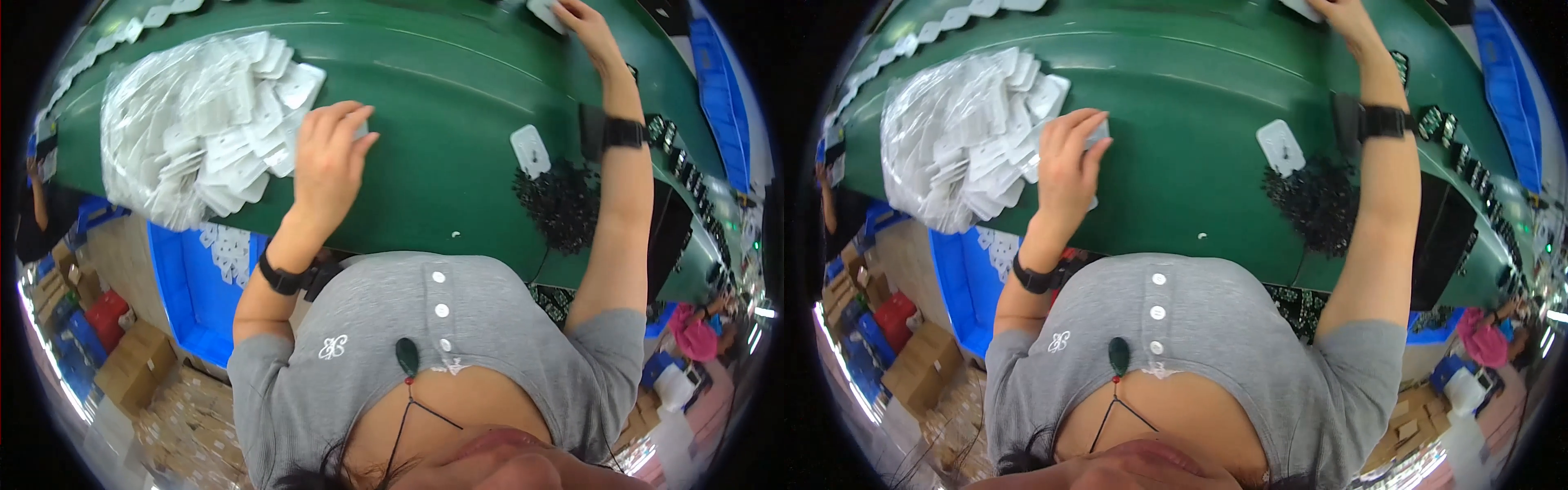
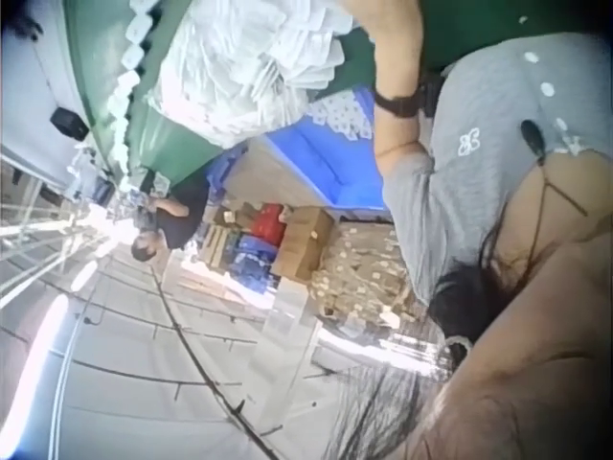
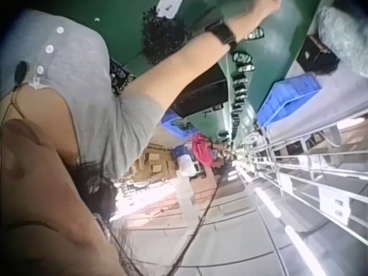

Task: The person picks up a white plastic plate and a black rubber piece, fits the rubber piece into the plate, and then presses the assembled unit onto a black electronic housing before placing it on the conveyor belt.

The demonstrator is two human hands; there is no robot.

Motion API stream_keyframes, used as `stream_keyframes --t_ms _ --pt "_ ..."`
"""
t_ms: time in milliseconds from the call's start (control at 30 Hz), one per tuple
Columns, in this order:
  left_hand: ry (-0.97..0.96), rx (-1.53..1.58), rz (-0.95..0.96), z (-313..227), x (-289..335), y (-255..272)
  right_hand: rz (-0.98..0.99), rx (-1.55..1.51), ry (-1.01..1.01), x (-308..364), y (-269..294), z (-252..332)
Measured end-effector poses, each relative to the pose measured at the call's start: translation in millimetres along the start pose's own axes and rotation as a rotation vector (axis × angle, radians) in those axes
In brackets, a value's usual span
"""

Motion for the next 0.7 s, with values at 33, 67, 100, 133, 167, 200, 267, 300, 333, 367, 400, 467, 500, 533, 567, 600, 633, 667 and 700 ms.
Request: stream_keyframes --t_ms 33,67,100,133,167,200,267,300,333,367,400,467,500,533,567,600,633,667,700 --pt "0.016 -0.021 0.001 0.4 0.2 0.9 0.043 -0.029 -0.052 -7.9 -11.0 -0.4" --pt "0.031 0.009 0.011 -0.4 0.3 -1.0 0.084 -0.061 -0.101 -13.0 -21.4 1.9" --pt "0.023 0.016 0.014 -3.1 -1.7 -5.2 0.074 -0.058 -0.105 -17.7 -26.5 5.2" --pt "-0.017 0.076 0.047 -10.3 -6.1 -13.6 0.057 0.000 -0.114 -16.0 -23.3 8.8" --pt "-0.049 0.125 0.079 -20.1 -8.6 -20.8 0.051 0.051 -0.120 -14.4 -23.8 11.2" --pt "-0.064 0.136 0.084 -28.9 -13.6 -29.3 0.033 0.055 -0.128 -11.0 -22.8 11.2" --pt "-0.230 0.218 0.157 -56.8 -27.8 -56.1 -0.049 0.068 0.044 -3.4 -15.4 24.1" --pt "-0.308 0.255 0.192 -70.1 -33.4 -68.8 -0.059 0.073 0.041 2.6 -13.3 29.7" --pt "-0.315 0.262 0.194 -79.6 -40.5 -77.9 -0.164 0.144 0.080 14.2 -5.7 42.1" --pt "-0.446 0.233 0.206 -96.4 -46.0 -85.9 -0.270 0.215 0.119 28.1 3.9 52.4" --pt "-0.578 0.203 0.216 -112.1 -48.3 -93.3 -0.272 0.163 0.139 41.7 11.0 56.6" --pt "-0.606 0.184 0.247 -125.5 -49.2 -117.0 -0.261 0.229 0.131 83.5 20.2 70.5" --pt "-0.629 0.162 0.279 -131.8 -49.1 -126.6 -0.245 0.292 0.122 104.1 27.2 75.2" --pt "-0.644 0.169 0.282 -136.6 -49.3 -128.2 -0.233 0.321 0.114 123.9 33.3 64.8" --pt "-0.613 0.129 0.303 -138.7 -49.7 -130.3 -0.241 0.323 0.108 144.6 35.0 64.7" --pt "-0.581 0.088 0.324 -139.6 -50.2 -132.3 -0.261 0.383 0.089 166.9 35.7 67.7" --pt "-0.597 0.099 0.328 -143.2 -49.3 -131.2 -0.289 0.447 0.061 190.9 39.4 69.4" --pt "-0.567 0.079 0.339 -140.2 -49.9 -130.9 -0.302 0.451 0.051 209.9 43.0 65.1" --pt "-0.535 0.058 0.349 -137.0 -50.4 -130.3 -0.347 0.446 -0.021 228.6 49.9 55.5"
Point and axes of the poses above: each hand's wrist, its own x-axis away from the middle knuckle, its own y-axis out of the back of the hand, z = x × y, the point moved 6 cm from there along -x, towards the middle knuckle, and after that the axes turned 2 degrees about -x, right-handed, at the moved point
